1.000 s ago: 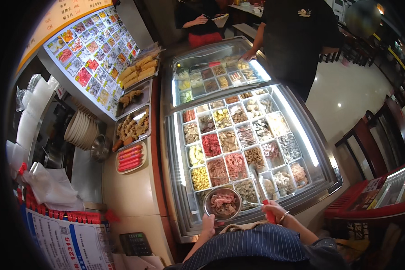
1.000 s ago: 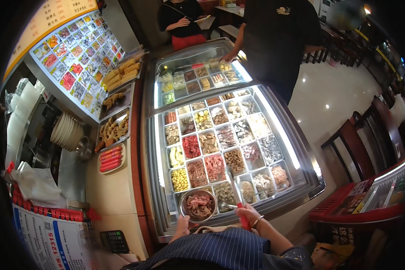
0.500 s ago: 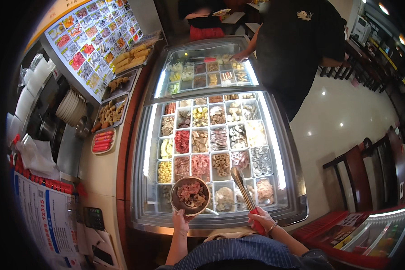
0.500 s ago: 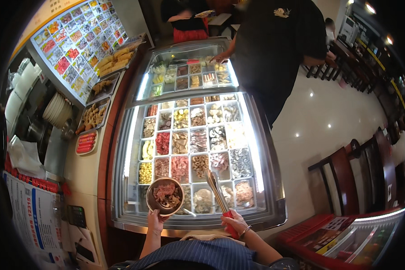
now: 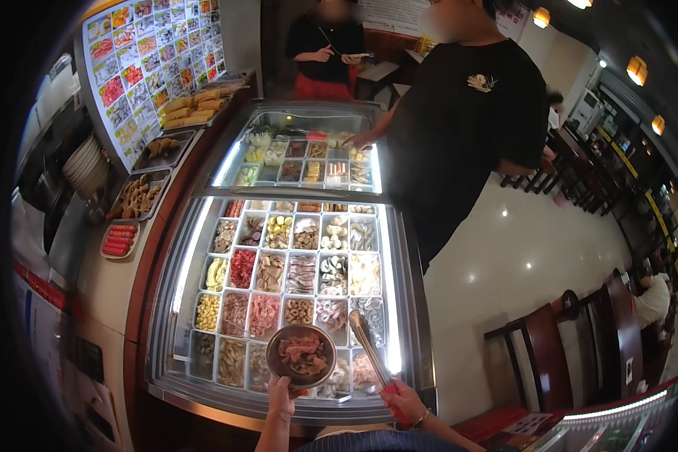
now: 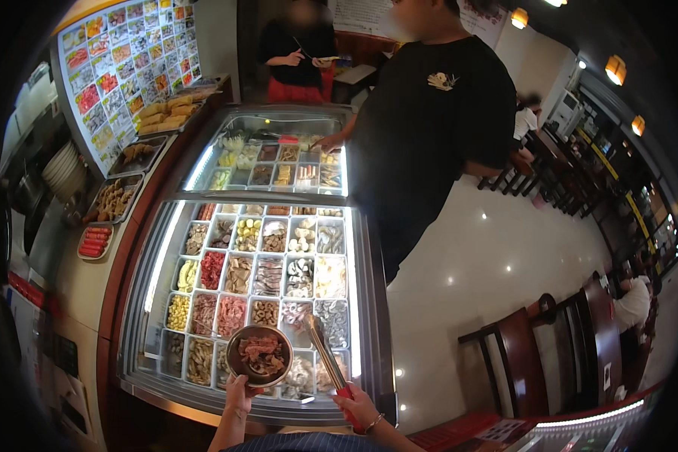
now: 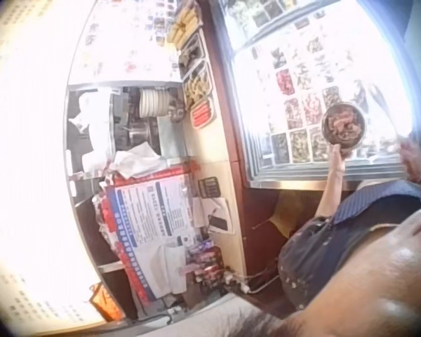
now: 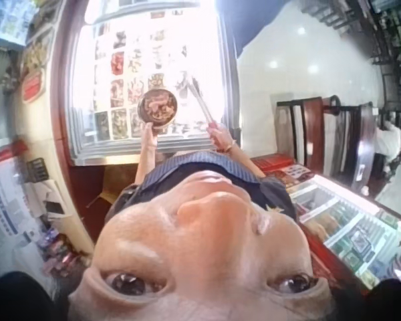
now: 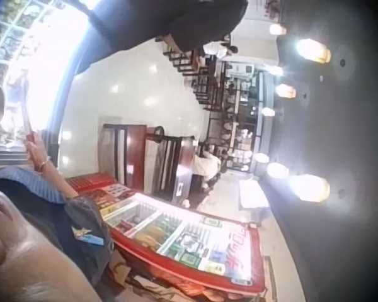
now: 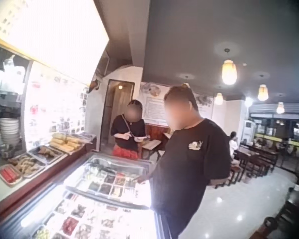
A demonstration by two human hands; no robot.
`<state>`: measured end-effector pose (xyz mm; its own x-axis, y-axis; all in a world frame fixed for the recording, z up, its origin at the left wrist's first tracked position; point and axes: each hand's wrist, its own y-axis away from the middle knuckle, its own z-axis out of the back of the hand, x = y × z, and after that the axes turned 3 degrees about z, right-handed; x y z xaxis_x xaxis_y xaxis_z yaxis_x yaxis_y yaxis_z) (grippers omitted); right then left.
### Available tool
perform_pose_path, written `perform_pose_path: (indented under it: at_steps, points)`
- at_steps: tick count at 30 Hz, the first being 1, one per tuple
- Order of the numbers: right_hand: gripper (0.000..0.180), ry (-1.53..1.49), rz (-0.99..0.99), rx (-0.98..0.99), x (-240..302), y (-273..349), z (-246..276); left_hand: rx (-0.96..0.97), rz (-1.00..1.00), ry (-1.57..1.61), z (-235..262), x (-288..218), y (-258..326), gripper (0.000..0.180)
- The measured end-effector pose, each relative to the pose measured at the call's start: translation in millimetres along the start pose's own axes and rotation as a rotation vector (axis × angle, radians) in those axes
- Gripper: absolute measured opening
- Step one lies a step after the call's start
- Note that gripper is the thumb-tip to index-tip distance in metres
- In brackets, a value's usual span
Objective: The person uses tongs to select various food items from a refrigerated display case and places them into a metal bowl. They handle vegetables, tofu, and meat products, then place the filled bowl on a counter. The person repeats this process to prepare a second bowl.
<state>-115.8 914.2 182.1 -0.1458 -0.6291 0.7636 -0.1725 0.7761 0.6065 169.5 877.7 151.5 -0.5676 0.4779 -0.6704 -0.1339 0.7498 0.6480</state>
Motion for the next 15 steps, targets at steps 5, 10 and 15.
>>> perform_pose_path:
  at_steps: [5,10,15]
  points:
    - [0.046,0.126,0.022,0.101,15,-20,69,-0.095,-0.132,0.062,-44,34,6,0.035]
    - [0.042,0.217,0.049,0.260,45,-14,162,-0.305,-0.215,0.149,-84,100,27,0.034]
    - [0.041,0.303,0.010,0.173,62,13,275,-0.361,-0.183,0.207,-154,153,40,0.033]
